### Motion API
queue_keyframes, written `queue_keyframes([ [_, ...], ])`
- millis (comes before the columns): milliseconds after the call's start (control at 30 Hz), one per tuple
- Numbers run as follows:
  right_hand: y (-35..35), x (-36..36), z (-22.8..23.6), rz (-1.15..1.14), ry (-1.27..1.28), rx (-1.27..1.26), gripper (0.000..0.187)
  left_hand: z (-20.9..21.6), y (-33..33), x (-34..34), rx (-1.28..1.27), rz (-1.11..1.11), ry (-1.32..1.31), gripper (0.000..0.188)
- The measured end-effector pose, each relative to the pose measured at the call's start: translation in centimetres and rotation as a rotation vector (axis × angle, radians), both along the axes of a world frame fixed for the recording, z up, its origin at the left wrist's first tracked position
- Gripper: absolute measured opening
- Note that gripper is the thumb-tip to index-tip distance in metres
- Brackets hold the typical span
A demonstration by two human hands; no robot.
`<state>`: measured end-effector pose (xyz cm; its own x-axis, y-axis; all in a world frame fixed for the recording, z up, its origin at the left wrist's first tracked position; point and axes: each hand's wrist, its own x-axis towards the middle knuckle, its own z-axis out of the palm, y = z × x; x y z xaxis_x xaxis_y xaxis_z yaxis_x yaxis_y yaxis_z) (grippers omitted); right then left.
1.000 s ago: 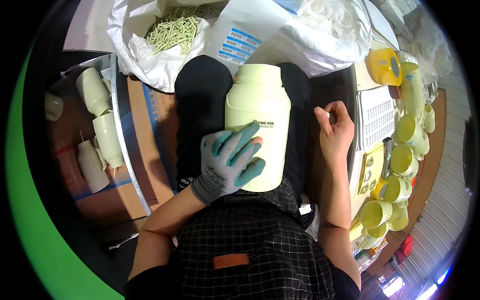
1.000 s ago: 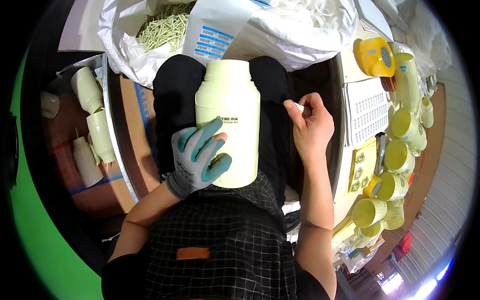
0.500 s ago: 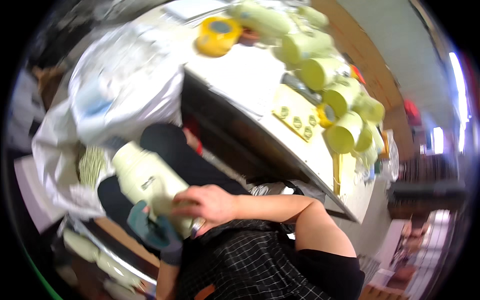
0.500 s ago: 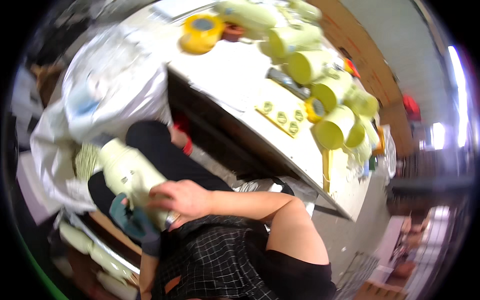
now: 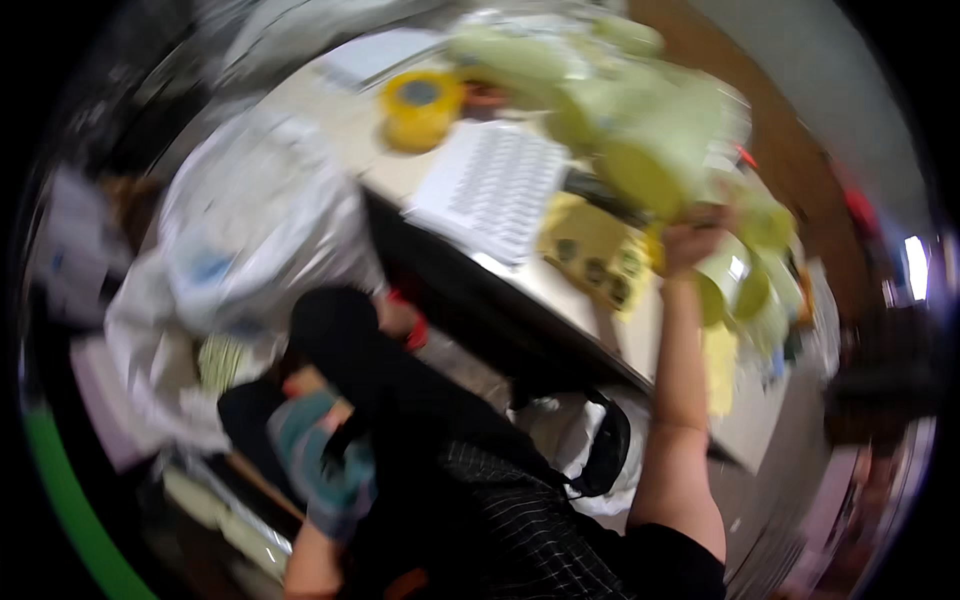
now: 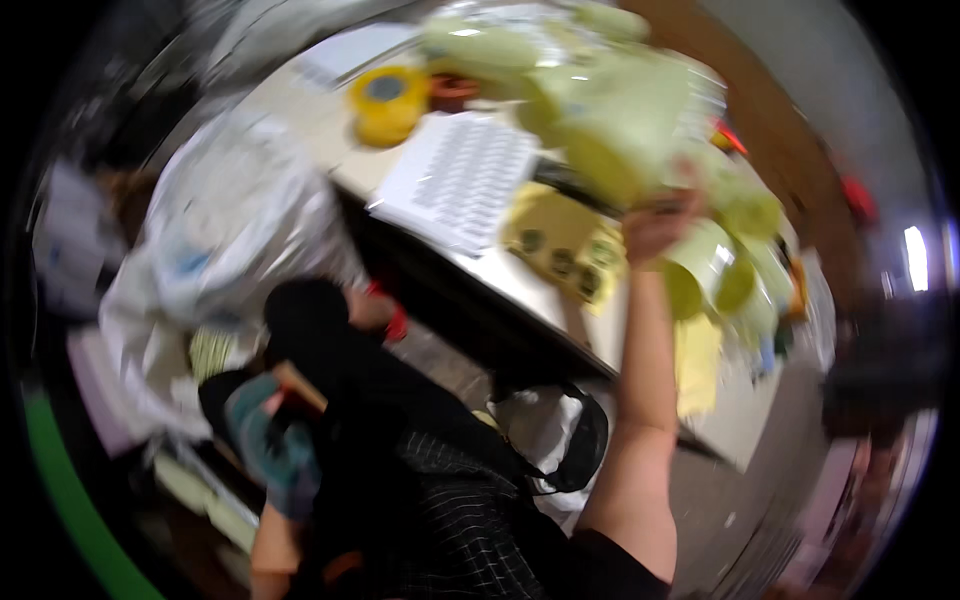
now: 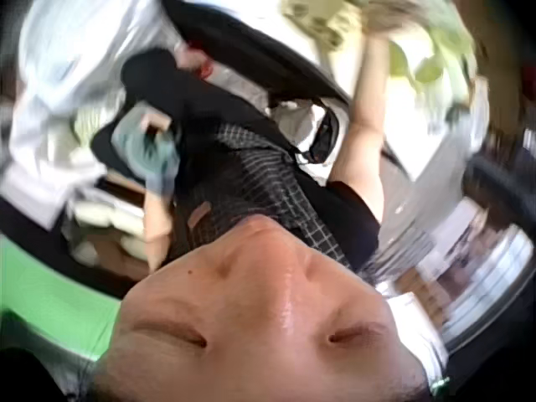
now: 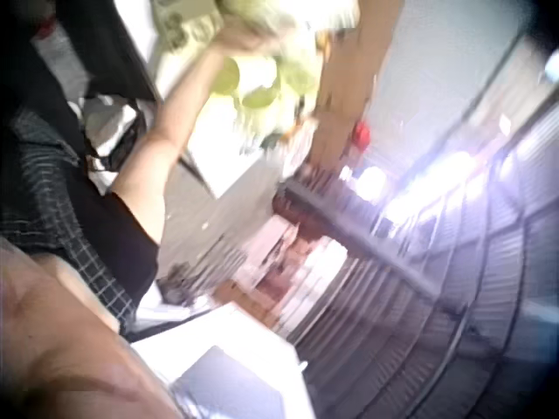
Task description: The person labels plastic bottles by hand. They pick up a yellow bottle from a pile, peel a rectangular white label from a sheet and apply it to the body, then peel a circular green label and apply it near the top before placing the bottle into a box.
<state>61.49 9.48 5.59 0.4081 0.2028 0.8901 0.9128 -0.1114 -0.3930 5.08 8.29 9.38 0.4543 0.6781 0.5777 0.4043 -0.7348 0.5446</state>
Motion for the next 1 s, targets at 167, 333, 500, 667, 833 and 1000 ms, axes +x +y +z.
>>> queue_keyframes([
  [167,-2.8,13.8,-5.1,-0.298,0.019,-0.762,0.045,-1.7,0.0,0.3,-0.081,0.148,0.073,0.037],
  [333,1.5,8.7,-9.8,-0.313,-0.137,-0.979,0.047,-7.7,1.0,-10.0,0.062,0.613,0.101,0.050],
  [500,2.7,5.8,-9.4,-0.370,-0.319,-1.091,0.050,-22.1,-4.8,-26.4,-0.449,1.531,0.168,0.051],
  [667,3.8,2.6,-6.5,-0.351,-0.604,-1.041,0.053,-28.9,-5.3,-41.7,-0.470,1.440,1.023,0.060],
  [833,5.6,-15.4,0.3,-0.042,-0.772,-0.761,0.052,-21.6,0.4,-42.2,-1.109,0.942,1.302,0.049],
  [1000,5.0,-29.2,-1.3,0.824,-0.214,-0.781,0.052,-11.0,-4.7,-38.5,-1.155,0.971,1.274,0.025],
])
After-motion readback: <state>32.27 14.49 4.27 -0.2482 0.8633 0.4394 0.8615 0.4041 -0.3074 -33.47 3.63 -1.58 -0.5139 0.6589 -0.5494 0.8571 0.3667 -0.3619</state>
